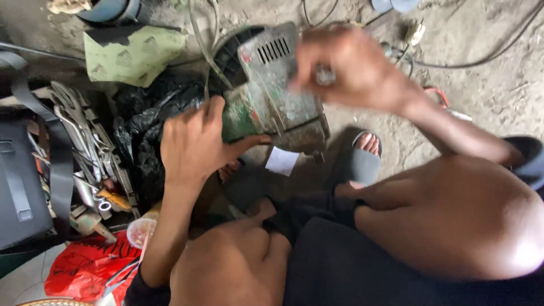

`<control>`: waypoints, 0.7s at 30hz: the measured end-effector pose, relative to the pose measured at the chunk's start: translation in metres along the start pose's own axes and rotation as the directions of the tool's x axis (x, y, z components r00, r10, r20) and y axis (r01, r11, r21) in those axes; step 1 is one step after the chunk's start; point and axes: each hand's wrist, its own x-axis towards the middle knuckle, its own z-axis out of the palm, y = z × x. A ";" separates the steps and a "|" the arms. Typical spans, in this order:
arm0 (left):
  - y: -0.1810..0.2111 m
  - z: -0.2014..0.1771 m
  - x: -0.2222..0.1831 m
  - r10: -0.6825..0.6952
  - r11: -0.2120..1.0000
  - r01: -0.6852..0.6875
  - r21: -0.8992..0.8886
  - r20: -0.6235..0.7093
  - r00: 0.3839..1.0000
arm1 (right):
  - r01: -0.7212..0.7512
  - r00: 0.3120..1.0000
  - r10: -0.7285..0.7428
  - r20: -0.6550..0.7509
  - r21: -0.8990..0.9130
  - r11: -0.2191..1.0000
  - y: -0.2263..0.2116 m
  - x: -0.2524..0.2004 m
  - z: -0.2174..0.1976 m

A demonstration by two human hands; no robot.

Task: The person tears a piece of sandpaper and uses it to sand the surface of a metal device housing.

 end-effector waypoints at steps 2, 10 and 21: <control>-0.005 -0.001 0.006 -0.016 1.000 0.016 0.008 -0.016 1.000 | 0.036 0.997 -0.038 0.070 0.021 0.999 0.000 0.010 -0.002; -0.002 0.002 0.004 -0.017 0.999 0.016 -0.035 -0.013 1.000 | 0.023 0.998 -0.018 0.059 -0.089 0.996 -0.015 0.012 0.009; -0.001 -0.004 0.009 0.000 0.999 -0.001 -0.043 -0.023 1.000 | 0.009 1.000 -0.009 -0.016 -0.049 0.999 -0.009 0.031 -0.004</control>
